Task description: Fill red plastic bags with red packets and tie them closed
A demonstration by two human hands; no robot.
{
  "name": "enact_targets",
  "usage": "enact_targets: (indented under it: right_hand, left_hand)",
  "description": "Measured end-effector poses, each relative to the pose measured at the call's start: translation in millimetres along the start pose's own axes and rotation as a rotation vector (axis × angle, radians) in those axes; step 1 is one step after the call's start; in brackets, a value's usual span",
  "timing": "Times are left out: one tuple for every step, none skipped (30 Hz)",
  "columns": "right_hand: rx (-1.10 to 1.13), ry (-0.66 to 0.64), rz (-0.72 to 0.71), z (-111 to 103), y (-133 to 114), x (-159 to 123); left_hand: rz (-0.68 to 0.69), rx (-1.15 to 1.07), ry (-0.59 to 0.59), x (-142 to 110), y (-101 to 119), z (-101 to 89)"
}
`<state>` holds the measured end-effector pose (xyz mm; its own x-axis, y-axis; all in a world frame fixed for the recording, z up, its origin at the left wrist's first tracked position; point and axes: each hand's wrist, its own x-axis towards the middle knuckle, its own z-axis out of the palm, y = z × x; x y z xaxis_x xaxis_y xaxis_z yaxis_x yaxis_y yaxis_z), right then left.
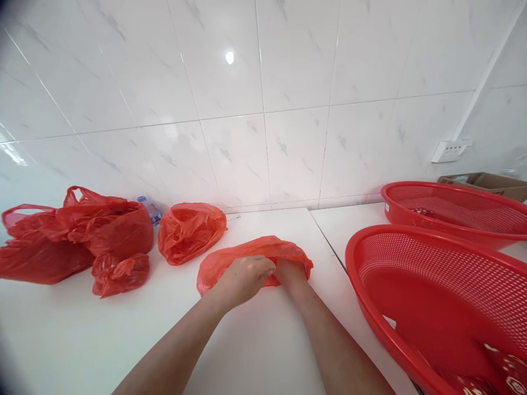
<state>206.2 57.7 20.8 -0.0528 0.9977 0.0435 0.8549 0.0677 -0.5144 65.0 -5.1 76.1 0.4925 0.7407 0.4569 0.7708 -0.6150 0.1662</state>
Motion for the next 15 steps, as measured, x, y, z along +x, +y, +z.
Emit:
enact_targets:
  right_hand:
    - [0.023, -0.020, -0.035, -1.5, 0.8, -2.1]
    - [0.042, -0.032, -0.056, -2.9, 2.5, -3.7]
    - [0.055, -0.039, -0.066, -4.0, 5.0, -4.7]
    - [0.065, -0.044, -0.064, -4.8, 8.1, -4.9]
    - [0.071, -0.051, -0.052, -5.2, 11.5, -4.2]
    - [0.073, -0.058, -0.035, -5.3, 14.8, -2.9]
    - [0.073, -0.063, -0.019, -5.2, 17.7, -1.1]
    - [0.074, -0.068, -0.010, -4.9, 19.9, 0.9]
    - [0.077, -0.069, -0.006, -4.6, 21.1, 2.5]
    - [0.081, -0.067, -0.006, -4.4, 21.2, 3.6]
    - [0.083, -0.059, -0.007, -4.5, 20.3, 3.8]
    - [0.086, -0.046, -0.011, -4.7, 18.3, 3.0]
    - [0.087, -0.026, -0.017, -5.1, 15.4, 1.2]
    - [0.089, -0.002, -0.024, -5.6, 12.0, -1.4]
    - [0.087, 0.030, -0.035, -6.2, 8.2, -4.7]
  left_hand:
    - [-0.122, 0.088, -0.103, 4.4, -8.1, 5.7]
    - [-0.248, 0.168, -0.174, 8.1, -18.8, 9.6]
    - [-0.332, 0.214, -0.191, 10.8, -30.6, 11.4]
    - [-0.393, 0.242, -0.200, 12.0, -42.4, 11.5]
    - [-0.441, 0.261, -0.209, 11.8, -52.9, 10.2]
    - [-0.476, 0.272, -0.219, 10.2, -61.3, 8.3]
    - [-0.500, 0.279, -0.246, 7.6, -67.2, 6.2]
    - [-0.512, 0.282, -0.281, 4.3, -70.4, 4.4]
    - [-0.514, 0.280, -0.322, 0.8, -71.2, 3.2]
    - [-0.506, 0.273, -0.365, -2.5, -70.0, 2.4]
    - [-0.492, 0.263, -0.403, -5.4, -67.4, 2.2]
    - [-0.476, 0.253, -0.426, -7.7, -63.9, 2.2]
    - [-0.461, 0.247, -0.433, -9.3, -59.8, 2.2]
    - [-0.440, 0.246, -0.433, -10.3, -55.4, 2.0]
    - [-0.418, 0.244, -0.434, -10.8, -50.9, 1.5]
